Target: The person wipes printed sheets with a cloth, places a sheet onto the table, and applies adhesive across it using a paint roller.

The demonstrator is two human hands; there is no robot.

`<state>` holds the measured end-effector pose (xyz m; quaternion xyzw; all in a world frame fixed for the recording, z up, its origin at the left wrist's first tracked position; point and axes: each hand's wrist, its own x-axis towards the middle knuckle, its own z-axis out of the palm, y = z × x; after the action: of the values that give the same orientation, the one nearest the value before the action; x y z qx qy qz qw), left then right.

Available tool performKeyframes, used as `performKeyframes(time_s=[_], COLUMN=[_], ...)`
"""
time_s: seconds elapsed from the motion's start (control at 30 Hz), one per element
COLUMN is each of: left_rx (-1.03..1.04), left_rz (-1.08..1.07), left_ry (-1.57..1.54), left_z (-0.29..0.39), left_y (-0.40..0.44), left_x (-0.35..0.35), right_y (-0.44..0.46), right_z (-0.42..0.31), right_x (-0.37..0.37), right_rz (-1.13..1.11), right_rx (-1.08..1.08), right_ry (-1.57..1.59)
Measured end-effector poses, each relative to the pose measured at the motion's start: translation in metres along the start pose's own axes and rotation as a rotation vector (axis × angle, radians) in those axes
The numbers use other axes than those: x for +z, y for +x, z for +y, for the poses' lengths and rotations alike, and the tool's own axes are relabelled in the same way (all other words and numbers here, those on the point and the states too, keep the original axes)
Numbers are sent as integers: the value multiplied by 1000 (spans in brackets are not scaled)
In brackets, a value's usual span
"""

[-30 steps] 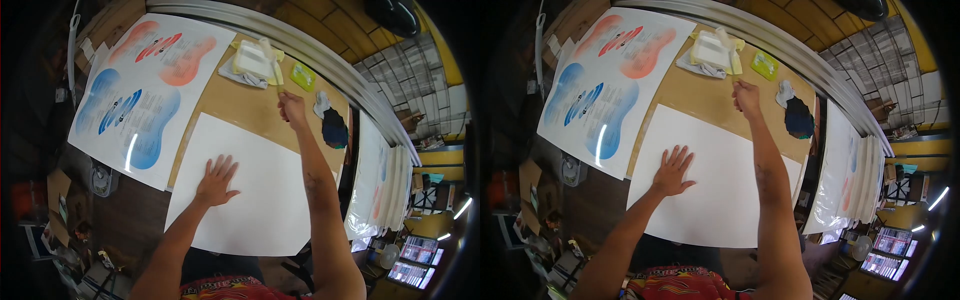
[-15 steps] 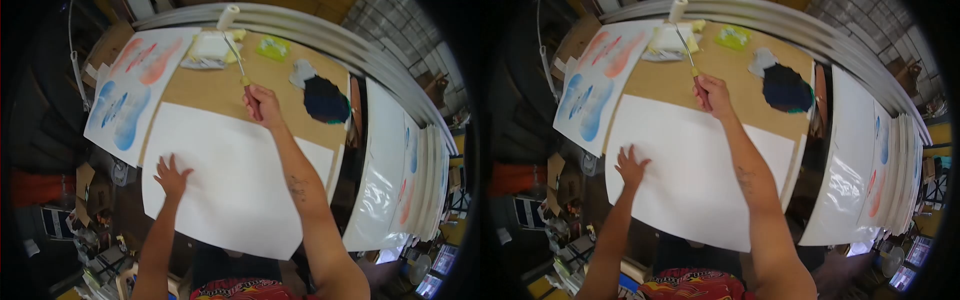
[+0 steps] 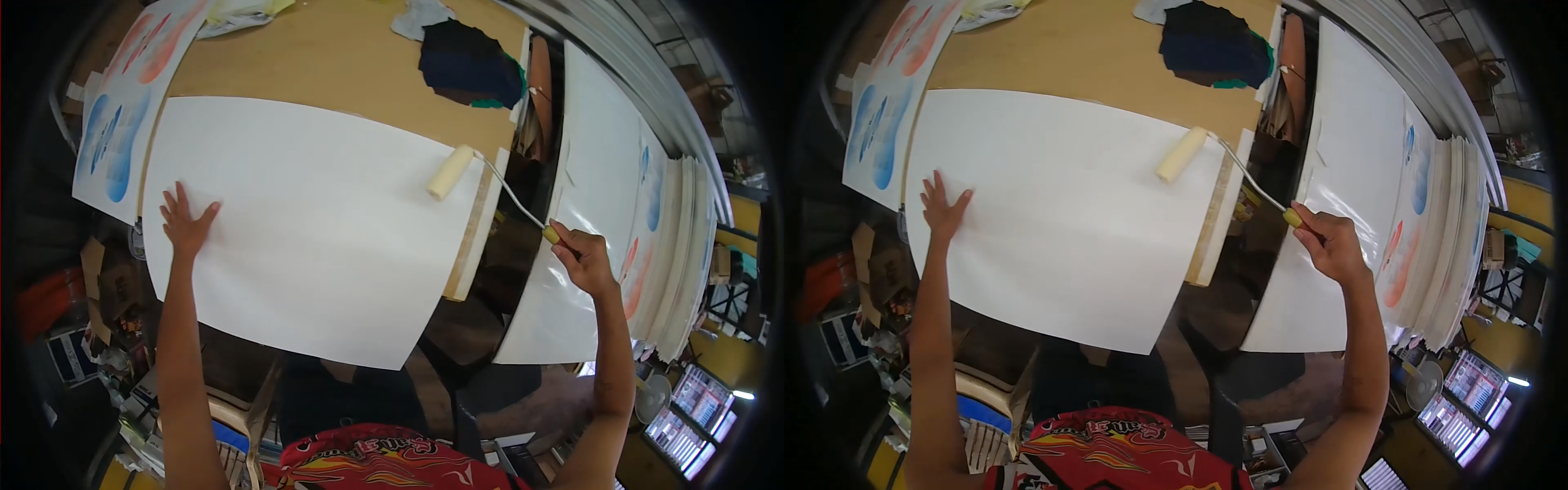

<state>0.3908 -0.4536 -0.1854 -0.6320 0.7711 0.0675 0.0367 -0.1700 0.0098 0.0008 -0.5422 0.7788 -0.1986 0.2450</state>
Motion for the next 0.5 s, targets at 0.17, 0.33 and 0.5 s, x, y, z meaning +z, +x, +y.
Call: performKeyframes(time_s=[0.17, 0.33, 0.5], left_rx=[20, 55, 88], left_rz=[25, 74, 114], left_ry=[-26, -22, 13], left_z=[-6, -16, -24], left_y=[3, 6, 8], left_x=[4, 11, 18], right_y=[5, 33, 77], right_z=[12, 11, 0], right_x=[-33, -56, -34], right_rz=[-113, -214, -248], right_rx=[25, -33, -160], right_ry=[-221, -404, -485])
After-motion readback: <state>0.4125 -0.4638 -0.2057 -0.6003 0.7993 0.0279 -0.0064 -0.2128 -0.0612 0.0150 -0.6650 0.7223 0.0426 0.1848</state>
